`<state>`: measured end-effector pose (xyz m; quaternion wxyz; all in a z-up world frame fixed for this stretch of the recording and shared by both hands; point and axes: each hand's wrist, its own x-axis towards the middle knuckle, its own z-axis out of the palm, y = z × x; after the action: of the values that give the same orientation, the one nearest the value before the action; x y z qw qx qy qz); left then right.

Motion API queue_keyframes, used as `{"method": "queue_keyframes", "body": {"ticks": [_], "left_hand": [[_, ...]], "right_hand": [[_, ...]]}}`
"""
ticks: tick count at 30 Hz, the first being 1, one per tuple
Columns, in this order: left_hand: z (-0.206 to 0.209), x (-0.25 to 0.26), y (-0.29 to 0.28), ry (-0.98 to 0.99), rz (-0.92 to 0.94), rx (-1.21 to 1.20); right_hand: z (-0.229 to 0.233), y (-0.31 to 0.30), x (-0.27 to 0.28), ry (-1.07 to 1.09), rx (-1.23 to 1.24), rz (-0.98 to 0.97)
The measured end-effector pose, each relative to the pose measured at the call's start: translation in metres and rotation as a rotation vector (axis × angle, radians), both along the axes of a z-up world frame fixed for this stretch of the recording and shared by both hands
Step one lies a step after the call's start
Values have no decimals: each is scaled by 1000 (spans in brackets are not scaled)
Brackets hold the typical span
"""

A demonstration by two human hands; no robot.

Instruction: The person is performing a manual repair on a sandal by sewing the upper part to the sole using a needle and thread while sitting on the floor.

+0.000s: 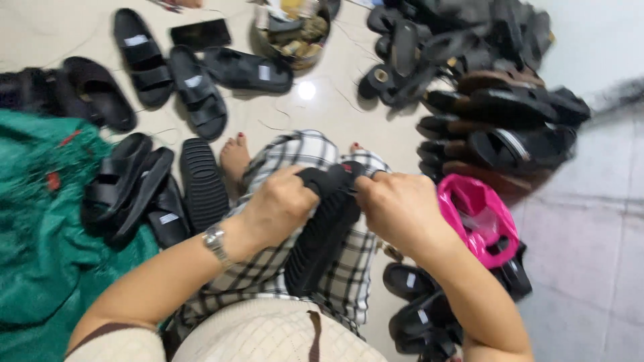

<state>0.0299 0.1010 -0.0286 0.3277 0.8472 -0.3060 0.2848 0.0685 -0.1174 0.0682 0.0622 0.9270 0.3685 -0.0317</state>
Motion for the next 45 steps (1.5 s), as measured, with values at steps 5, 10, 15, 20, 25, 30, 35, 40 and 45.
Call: {"method": "queue_keyframes", "body": {"ticks": [5, 10, 15, 20, 25, 30, 35, 40, 45], "left_hand": [[18, 2, -8, -217, 71, 9], [2, 9, -22, -342, 31, -79], [3, 8, -27, -388, -2, -110], [12, 3, -17, -339, -10, -102], [13, 2, -16, -256, -80, -151], [26, 3, -9, -184, 20, -383], [9, -11, 36, -218, 172, 229], [-47, -14, -19, -98, -12, 255], [-70, 6, -40, -242, 57, 256]], "right_hand": [[-8, 3, 12, -22, -220, 7], [-9, 5, 25, 20, -311, -62], [10, 27, 22, 73, -503, -69], [-5, 11, 24, 25, -414, -33], [-14, 1, 28, 4, -309, -54], [-7, 10, 33, 121, -337, 32], [29, -17, 40, 393, 21, -161], [-108, -132, 27, 269, 717, -534], [-430, -248, -56, 704, 272, -1023]]}}
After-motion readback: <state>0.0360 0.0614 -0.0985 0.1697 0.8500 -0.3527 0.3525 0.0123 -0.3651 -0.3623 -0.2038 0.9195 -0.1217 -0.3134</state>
